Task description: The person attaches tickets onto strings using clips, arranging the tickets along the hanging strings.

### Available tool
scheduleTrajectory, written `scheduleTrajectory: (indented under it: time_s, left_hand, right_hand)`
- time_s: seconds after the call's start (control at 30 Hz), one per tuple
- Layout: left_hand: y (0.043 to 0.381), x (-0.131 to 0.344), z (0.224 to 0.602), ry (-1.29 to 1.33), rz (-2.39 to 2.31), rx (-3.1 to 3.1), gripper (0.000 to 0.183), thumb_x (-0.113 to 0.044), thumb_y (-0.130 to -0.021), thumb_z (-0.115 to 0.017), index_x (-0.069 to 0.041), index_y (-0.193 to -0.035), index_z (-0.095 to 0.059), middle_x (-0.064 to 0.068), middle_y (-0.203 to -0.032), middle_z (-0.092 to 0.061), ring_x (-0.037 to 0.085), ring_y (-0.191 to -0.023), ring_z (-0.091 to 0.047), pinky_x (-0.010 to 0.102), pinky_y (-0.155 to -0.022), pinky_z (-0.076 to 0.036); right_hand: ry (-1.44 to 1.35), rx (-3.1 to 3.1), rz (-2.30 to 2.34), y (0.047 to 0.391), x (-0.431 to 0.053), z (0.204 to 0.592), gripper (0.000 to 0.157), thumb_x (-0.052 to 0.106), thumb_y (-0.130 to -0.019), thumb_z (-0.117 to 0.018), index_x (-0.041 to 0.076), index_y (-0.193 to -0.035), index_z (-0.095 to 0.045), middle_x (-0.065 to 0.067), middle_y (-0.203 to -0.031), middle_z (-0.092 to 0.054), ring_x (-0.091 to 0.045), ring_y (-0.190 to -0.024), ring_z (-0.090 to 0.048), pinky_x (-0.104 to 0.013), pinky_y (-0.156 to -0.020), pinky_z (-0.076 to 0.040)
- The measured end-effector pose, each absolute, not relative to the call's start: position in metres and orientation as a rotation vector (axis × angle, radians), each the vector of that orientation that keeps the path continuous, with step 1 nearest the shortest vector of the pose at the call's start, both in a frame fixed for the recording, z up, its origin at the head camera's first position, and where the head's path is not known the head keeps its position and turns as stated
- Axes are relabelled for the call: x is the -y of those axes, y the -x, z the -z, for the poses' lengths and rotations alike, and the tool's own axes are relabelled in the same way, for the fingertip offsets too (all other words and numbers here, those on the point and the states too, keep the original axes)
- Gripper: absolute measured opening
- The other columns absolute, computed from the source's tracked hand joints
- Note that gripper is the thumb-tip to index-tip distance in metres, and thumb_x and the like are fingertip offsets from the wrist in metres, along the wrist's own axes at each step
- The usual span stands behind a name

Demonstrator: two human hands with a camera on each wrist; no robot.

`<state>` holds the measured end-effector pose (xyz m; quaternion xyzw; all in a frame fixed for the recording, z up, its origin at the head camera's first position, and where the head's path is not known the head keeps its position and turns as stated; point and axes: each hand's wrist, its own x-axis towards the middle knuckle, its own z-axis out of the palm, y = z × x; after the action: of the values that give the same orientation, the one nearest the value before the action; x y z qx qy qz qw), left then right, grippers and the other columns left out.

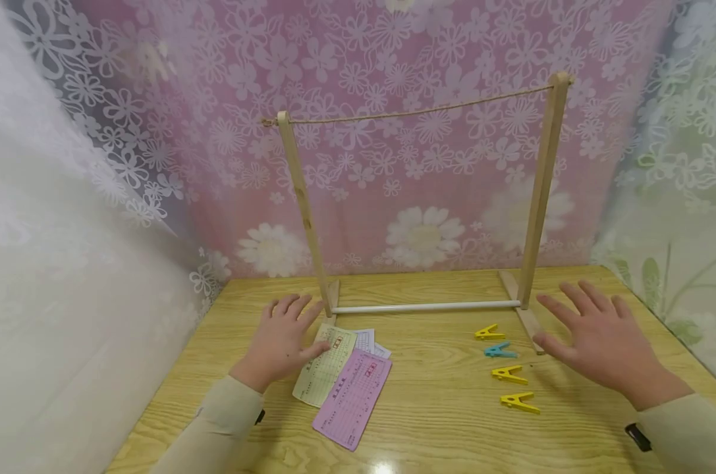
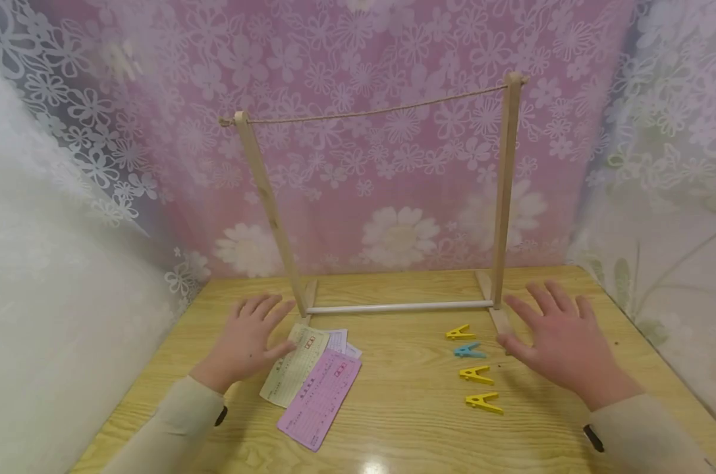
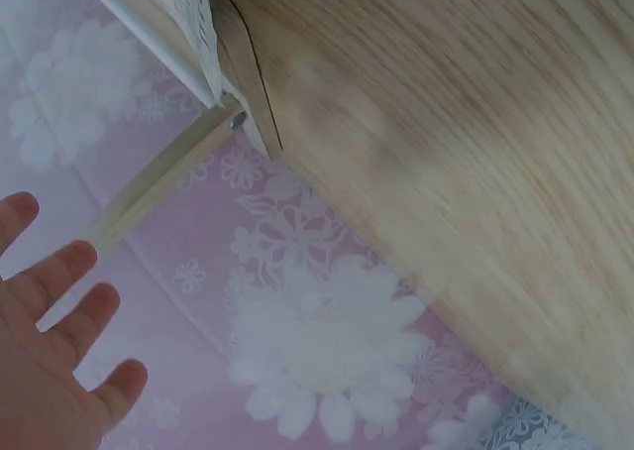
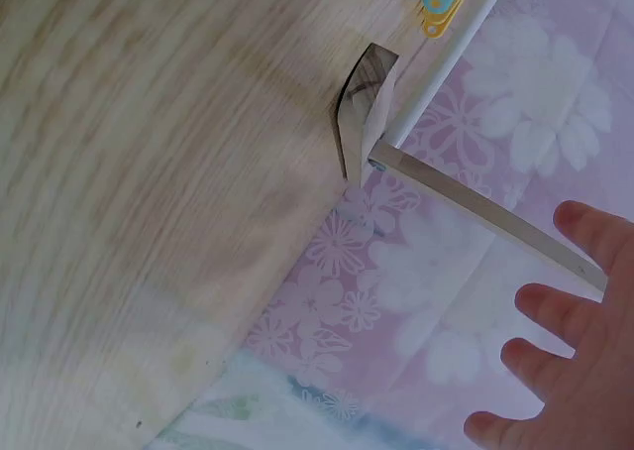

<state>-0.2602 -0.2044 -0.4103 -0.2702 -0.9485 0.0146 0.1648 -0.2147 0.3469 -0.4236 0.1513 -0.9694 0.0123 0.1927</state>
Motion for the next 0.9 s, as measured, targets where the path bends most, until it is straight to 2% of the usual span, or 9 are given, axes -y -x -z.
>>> scheduleTrajectory:
  time_s: [0.13,0.27,0.4,0.6,0.7,0.77,0.9]
  left_hand:
    - [0.260,0.200,0.415,0.861,0.063,2.753,0.075,-0.061,-0.092,-0.066,-0.022,-0.153,-0.046,0.006,-0.146,-0.051,0.031,-0.133,-0.045,0.059,-0.106,-0.034]
    - [0.260,0.193,0.417,0.935,0.164,2.831,0.075,-0.057,-0.091,-0.069,-0.023,-0.153,-0.046,0.003,-0.142,-0.053,0.029,-0.130,-0.048,0.058,-0.104,-0.037]
    - [0.262,0.186,0.418,0.972,0.203,2.903,0.075,-0.055,-0.090,-0.072,-0.024,-0.152,-0.046,0.003,-0.144,-0.053,0.029,-0.132,-0.048,0.058,-0.105,-0.037]
    - [0.269,0.173,0.418,1.044,0.267,3.028,0.074,-0.051,-0.087,-0.077,-0.024,-0.150,-0.050,0.003,-0.143,-0.054,0.029,-0.134,-0.047,0.054,-0.108,-0.036]
    - [0.274,0.166,0.421,1.083,0.279,3.081,0.072,-0.048,-0.086,-0.079,-0.023,-0.148,-0.052,0.001,-0.138,-0.055,0.025,-0.128,-0.052,0.046,-0.106,-0.041]
    - [0.276,0.161,0.423,1.104,0.281,3.115,0.071,-0.046,-0.085,-0.080,-0.023,-0.147,-0.053,0.000,-0.135,-0.056,0.020,-0.121,-0.055,0.041,-0.101,-0.045]
    - [0.279,0.153,0.427,1.126,0.265,3.158,0.069,-0.043,-0.084,-0.081,-0.022,-0.144,-0.056,-0.002,-0.127,-0.058,0.012,-0.106,-0.057,0.036,-0.093,-0.049]
  right_hand:
    - [-0.472,2.709,-0.096,0.212,-0.344,0.425,0.071,0.060,-0.090,-0.067,0.017,-0.145,-0.054,-0.025,-0.147,-0.041,-0.054,-0.131,-0.036,-0.075,-0.097,-0.025]
    - [-0.527,2.731,-0.175,0.209,-0.342,0.427,0.065,0.055,-0.091,-0.070,0.018,-0.142,-0.057,-0.023,-0.141,-0.047,-0.053,-0.121,-0.045,-0.072,-0.092,-0.034]
    - [-0.591,2.788,-0.282,0.205,-0.341,0.431,0.061,0.054,-0.091,-0.071,0.019,-0.140,-0.060,-0.015,-0.134,-0.053,-0.044,-0.117,-0.050,-0.065,-0.089,-0.043]
    - [-0.674,2.872,-0.430,0.203,-0.340,0.439,0.056,0.056,-0.091,-0.070,0.019,-0.132,-0.065,0.000,-0.118,-0.058,-0.023,-0.101,-0.060,-0.048,-0.078,-0.052]
    - [-0.723,2.949,-0.563,0.202,-0.338,0.441,0.051,0.054,-0.092,-0.069,0.020,-0.130,-0.063,0.004,-0.112,-0.057,-0.011,-0.087,-0.059,-0.036,-0.069,-0.051]
    - [-0.789,2.978,-0.689,0.200,-0.336,0.442,0.046,0.048,-0.094,-0.070,0.018,-0.129,-0.061,0.003,-0.105,-0.056,-0.005,-0.075,-0.054,-0.029,-0.061,-0.046]
    - [-0.936,2.976,-0.884,0.198,-0.333,0.444,0.036,0.037,-0.096,-0.072,0.016,-0.123,-0.059,0.003,-0.089,-0.051,-0.002,-0.061,-0.042,-0.026,-0.055,-0.036]
